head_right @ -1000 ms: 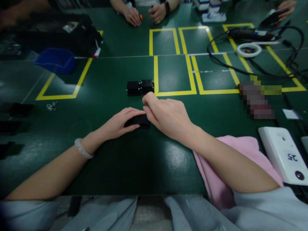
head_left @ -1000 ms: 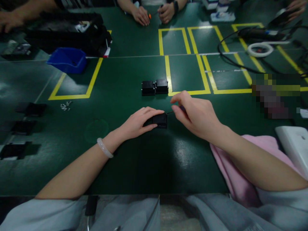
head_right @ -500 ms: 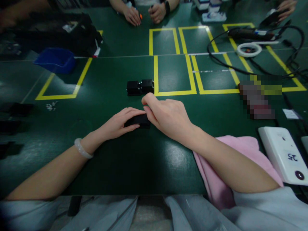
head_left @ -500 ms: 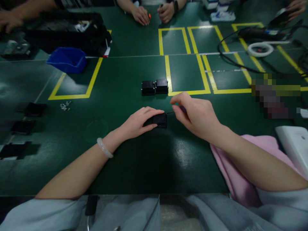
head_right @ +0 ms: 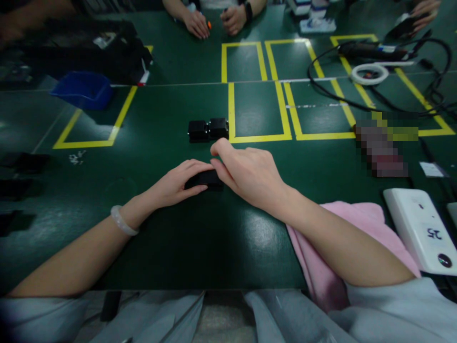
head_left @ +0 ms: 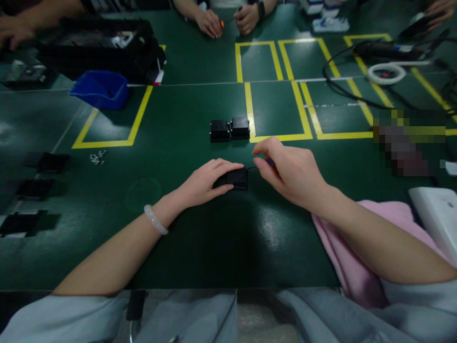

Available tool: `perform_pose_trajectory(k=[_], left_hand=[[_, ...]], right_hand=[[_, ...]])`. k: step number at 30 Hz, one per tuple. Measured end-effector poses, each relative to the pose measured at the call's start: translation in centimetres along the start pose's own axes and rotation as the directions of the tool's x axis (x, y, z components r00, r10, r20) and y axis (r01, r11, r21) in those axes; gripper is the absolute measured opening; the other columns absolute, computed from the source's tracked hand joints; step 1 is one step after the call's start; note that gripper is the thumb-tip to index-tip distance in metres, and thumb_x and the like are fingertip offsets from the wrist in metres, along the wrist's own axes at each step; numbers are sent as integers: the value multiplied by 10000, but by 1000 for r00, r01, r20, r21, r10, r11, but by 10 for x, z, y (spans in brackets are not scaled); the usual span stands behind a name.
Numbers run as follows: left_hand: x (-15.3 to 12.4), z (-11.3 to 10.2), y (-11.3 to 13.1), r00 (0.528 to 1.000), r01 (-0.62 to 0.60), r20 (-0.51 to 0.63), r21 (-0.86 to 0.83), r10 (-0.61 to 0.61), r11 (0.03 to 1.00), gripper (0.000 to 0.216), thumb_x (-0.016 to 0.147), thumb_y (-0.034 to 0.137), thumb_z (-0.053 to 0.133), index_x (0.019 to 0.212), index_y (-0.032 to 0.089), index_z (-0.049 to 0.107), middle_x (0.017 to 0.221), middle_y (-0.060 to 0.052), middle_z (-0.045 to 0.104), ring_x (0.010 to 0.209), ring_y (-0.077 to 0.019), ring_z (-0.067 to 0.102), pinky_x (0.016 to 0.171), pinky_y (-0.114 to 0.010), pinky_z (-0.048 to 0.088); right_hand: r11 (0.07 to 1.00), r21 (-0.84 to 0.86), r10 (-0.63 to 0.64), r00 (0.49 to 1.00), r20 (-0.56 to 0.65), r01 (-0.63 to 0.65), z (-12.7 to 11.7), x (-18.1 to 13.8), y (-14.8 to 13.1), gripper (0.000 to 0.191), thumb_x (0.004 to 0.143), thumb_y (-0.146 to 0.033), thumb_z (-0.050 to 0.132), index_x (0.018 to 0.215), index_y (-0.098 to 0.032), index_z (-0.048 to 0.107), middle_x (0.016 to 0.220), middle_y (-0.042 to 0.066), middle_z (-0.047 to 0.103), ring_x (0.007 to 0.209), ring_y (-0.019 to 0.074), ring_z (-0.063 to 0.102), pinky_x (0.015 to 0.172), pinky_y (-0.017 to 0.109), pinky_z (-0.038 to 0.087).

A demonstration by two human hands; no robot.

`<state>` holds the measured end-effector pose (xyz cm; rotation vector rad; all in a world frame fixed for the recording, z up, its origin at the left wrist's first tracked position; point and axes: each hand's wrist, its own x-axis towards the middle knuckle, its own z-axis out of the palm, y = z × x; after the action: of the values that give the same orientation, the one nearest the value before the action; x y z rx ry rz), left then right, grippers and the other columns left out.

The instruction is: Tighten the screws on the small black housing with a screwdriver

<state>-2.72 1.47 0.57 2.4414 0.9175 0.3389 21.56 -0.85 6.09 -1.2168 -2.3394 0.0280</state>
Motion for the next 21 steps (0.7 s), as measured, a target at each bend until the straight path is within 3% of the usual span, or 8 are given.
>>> perform_pose_trajectory(k=[3,12,21], left_hand=[[0,0,0,1000,-8,-7,-4,8,1000,484,971,335,526,1435,250,418,1317,-80,541,1200,-245,505,1010,-391,438],[0,-1,0,1000,2,14,-28,-1,1000,455,1003,354,476,1442,247,422,1332,-78,545,1209,-235,503,1031,-388,418],[-1,-2,0,1000,3,16,-19,-3,1000,458,1007,357,471,1449,253,413,1332,-85,539,1209,-242,501,1029,-403,420]], right_hand=[[1000,-11,4,1000,11,-4,0,0,0,272,986,-373,389,1009,-172,571,712,7,646,633,143,609,587,250,337],[1000,6,8,999,-43,-8,3,-1,1,232,962,-264,411,1130,-171,541,745,-12,648,576,117,584,572,238,348],[1000,-9,7,999,-51,-8,4,0,3,217,977,-335,424,1017,-173,563,724,6,668,630,141,638,579,238,350]])
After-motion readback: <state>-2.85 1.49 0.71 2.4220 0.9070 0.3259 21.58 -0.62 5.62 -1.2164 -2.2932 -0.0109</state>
